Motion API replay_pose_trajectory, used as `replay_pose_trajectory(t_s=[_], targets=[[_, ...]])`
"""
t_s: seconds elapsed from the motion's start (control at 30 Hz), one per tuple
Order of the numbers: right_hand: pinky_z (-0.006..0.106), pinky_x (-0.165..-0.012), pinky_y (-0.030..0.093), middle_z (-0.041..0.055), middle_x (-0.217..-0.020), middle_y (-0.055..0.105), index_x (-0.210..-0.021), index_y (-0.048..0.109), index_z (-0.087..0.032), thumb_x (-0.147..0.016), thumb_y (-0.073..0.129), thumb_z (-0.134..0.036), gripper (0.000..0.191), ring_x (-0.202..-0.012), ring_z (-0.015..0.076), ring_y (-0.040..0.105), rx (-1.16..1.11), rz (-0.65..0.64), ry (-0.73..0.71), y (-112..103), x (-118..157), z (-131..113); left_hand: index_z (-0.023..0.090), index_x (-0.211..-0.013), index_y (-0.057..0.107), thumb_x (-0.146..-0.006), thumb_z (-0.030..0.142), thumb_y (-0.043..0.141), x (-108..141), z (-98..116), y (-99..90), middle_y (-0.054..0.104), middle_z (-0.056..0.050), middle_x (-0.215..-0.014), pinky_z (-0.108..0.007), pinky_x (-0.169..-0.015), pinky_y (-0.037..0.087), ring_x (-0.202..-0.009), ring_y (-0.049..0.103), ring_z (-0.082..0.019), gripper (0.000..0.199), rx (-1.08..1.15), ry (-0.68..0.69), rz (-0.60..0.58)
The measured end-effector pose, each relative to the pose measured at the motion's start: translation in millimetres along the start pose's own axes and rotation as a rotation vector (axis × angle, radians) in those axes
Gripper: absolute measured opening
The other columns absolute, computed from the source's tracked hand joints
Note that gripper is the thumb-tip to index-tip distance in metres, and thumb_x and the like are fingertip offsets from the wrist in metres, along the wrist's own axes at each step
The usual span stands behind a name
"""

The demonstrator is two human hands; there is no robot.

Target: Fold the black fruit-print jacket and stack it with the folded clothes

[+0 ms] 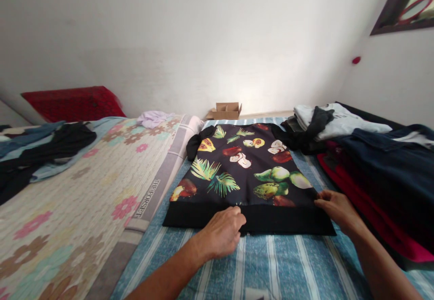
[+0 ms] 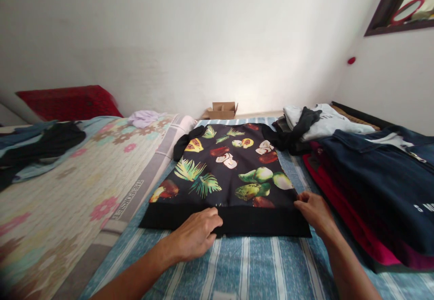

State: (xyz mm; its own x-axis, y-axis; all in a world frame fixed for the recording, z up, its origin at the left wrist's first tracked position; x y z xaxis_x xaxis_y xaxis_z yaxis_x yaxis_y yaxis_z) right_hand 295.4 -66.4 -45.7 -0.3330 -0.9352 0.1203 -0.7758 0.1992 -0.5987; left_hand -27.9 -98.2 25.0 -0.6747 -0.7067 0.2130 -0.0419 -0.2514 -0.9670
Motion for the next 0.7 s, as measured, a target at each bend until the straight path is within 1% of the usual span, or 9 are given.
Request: replay_pose_trajectory(t_s=[0.07,0.13,0.27,0.37,0.43,0.57,0.7], targets=[[0.022,-0.046,0.029,-0.0027,-0.050,0.051,-0.059,0.056,-0.017,-0.057,0.054,-0.033,0.016,-0.049,0.0114,0.046,-0.027,-0.005,0.004,0.6,-0.1,-0.5,0.017,-0.085,0.057,-0.076,0.010,0.045,0.0,-2.5,2.1,0.059,-0.008,-0.095,-0.032,-0.073,0.050,-0.087,0.059,-0.021,0.017,-0.036,-0.027,0.009],[0.022,-0.046,0.028,-0.0030,-0.050,0.050,-0.059,0.055,-0.017,-0.057,0.054,-0.033,0.016,-0.049,0.0109,0.045,-0.042,-0.008,0.008,0.9,0.1,-1.7,0.016,-0.083,0.057,-0.077,0.008,0.042,-1.3,-2.4,3.8,0.060,-0.008,-0.092,-0.033,-0.071,0.051,-0.084,0.058,-0.022,0.018,-0.092,-0.025,0.010],[0.022,-0.046,0.028,-0.0035,-0.050,0.048,-0.058,0.053,-0.018,-0.056,0.055,-0.034,0.016,-0.048,0.0105,0.044,-0.085,-0.007,0.012,-0.5,2.1,-3.9,0.015,-0.080,0.058,-0.077,0.007,0.042,-2.5,3.3,1.7,0.061,-0.008,-0.085,-0.032,-0.068,0.050,-0.079,0.057,-0.021,0.018,-0.171,0.047,0.005],[0.022,-0.044,0.026,-0.0045,-0.049,0.047,-0.062,0.052,-0.018,-0.056,0.055,-0.036,0.019,-0.046,0.0099,0.041,-0.144,-0.001,0.055,-3.1,5.4,-1.9,0.016,-0.079,0.057,-0.077,0.009,0.045,0.7,8.6,-2.1,0.060,-0.007,-0.085,-0.031,-0.068,0.050,-0.078,0.056,-0.020,0.014,-0.165,0.109,0.031],[0.022,-0.043,0.025,-0.0051,-0.049,0.046,-0.064,0.052,-0.019,-0.056,0.056,-0.038,0.021,-0.045,0.0097,0.039,-0.169,-0.008,0.089,-4.1,7.9,0.3,0.016,-0.078,0.056,-0.075,0.009,0.047,2.9,10.6,-0.6,0.060,-0.006,-0.083,-0.030,-0.066,0.049,-0.077,0.056,-0.020,0.013,-0.164,0.125,0.030],[0.022,-0.043,0.026,-0.0049,-0.049,0.045,-0.062,0.049,-0.019,-0.056,0.055,-0.038,0.020,-0.046,0.0096,0.039,-0.182,-0.048,0.107,-4.4,11.4,2.6,0.016,-0.077,0.057,-0.072,0.008,0.049,4.4,11.2,7.3,0.060,-0.005,-0.081,-0.029,-0.063,0.049,-0.075,0.057,-0.019,0.012,-0.152,0.129,0.009],[0.023,-0.043,0.027,-0.0043,-0.051,0.045,-0.064,0.050,-0.020,-0.057,0.055,-0.040,0.022,-0.046,0.0105,0.041,-0.185,-0.096,0.117,-2.8,11.3,5.7,0.016,-0.075,0.058,-0.075,0.012,0.050,4.3,8.6,6.9,0.061,-0.005,-0.079,-0.029,-0.063,0.049,-0.073,0.058,-0.019,0.008,-0.116,0.118,-0.014]])
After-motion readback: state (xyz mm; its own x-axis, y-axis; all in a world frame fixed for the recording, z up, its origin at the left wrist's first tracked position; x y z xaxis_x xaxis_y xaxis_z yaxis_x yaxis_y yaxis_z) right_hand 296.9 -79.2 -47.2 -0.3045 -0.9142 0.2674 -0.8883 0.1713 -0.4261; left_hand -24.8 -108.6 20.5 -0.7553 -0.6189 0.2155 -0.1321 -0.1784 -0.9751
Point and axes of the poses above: each hand's wrist, its own x-axis away from the middle knuckle, its own y-axis out of the palm, z = x × y, the point moved 5 cm from there along -x, towards the middle knuckle
